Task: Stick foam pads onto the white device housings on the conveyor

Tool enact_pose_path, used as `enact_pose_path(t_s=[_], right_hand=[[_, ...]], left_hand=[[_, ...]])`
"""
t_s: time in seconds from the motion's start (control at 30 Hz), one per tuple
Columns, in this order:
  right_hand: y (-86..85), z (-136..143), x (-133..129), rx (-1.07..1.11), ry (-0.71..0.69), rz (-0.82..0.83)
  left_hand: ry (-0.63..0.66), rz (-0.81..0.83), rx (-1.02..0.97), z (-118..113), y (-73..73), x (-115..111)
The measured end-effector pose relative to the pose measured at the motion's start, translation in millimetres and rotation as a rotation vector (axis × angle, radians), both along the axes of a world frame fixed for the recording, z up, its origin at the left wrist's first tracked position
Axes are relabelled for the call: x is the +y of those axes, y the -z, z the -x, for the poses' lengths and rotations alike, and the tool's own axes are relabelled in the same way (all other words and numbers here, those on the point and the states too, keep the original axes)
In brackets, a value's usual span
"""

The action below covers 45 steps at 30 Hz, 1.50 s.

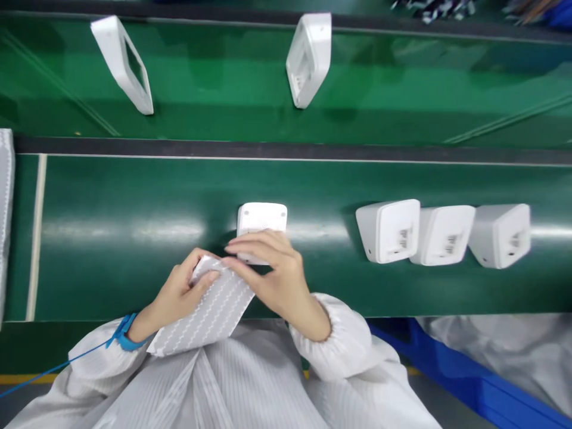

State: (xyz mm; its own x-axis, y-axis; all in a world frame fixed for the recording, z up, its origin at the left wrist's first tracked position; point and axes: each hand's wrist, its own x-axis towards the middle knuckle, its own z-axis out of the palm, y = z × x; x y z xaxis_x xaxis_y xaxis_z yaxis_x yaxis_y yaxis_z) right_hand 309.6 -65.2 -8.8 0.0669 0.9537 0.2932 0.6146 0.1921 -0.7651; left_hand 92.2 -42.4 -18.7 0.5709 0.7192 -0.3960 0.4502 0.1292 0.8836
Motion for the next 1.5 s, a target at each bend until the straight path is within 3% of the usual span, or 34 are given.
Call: enact_pose_path(t_s=[0.1, 0.23, 0.37, 0.5, 0.7, 0.93, 1.0, 1.1, 1.23, 1.4, 1.5], right_hand=[[-5.3, 15.1, -9.7, 0.184, -0.091, 0.181], [5.5, 19.4, -22.2, 0.277, -0.099, 0.252], [12.1, 13.4, -33.0, 0.199, -0.035, 0.148], [18.2, 1.8, -38.0, 0.133, 0.151, 0.244], [26.4, 0.8, -42.9, 0.025, 0.152, 0.229], [24.1, 2.4, -45.1, -0.132, 0.049, 0.182], [23.1, 1.0, -44.9, -0.136, 0.091, 0.163], [21.2, -0.2, -46.3, 0.037, 0.175, 0.211], [19.4, 2.6, -52.3, 0.285, 0.114, 0.367], [20.0, 3.9, -63.6, 0.321, 0.162, 0.324], [20.8, -1.8, -68.7, 0.305, 0.263, 0.305]], left_hand=[[0.023, -0.064, 0.092, 0.2, -0.8, -4.2], [0.072, -0.127, 0.177, 0.6, 2.8, -10.7], [0.122, -0.054, 0.218, -1.8, 3.9, -14.7], [0.127, 0.002, 0.244, -6.7, 3.0, -13.0], [0.168, -0.004, 0.246, -10.5, 3.3, -8.8], [0.159, 0.012, 0.259, -12.9, 3.6, -8.2], [0.159, 0.003, 0.251, -13.9, 4.2, -8.8], [0.171, -0.008, 0.227, -15.3, 4.5, -9.4], [0.211, -0.022, 0.209, -17.7, 3.6, -9.7], [0.236, -0.018, 0.217, -23.1, 3.2, -10.3], [0.229, -0.007, 0.188, -25.9, 3.5, -9.6]])
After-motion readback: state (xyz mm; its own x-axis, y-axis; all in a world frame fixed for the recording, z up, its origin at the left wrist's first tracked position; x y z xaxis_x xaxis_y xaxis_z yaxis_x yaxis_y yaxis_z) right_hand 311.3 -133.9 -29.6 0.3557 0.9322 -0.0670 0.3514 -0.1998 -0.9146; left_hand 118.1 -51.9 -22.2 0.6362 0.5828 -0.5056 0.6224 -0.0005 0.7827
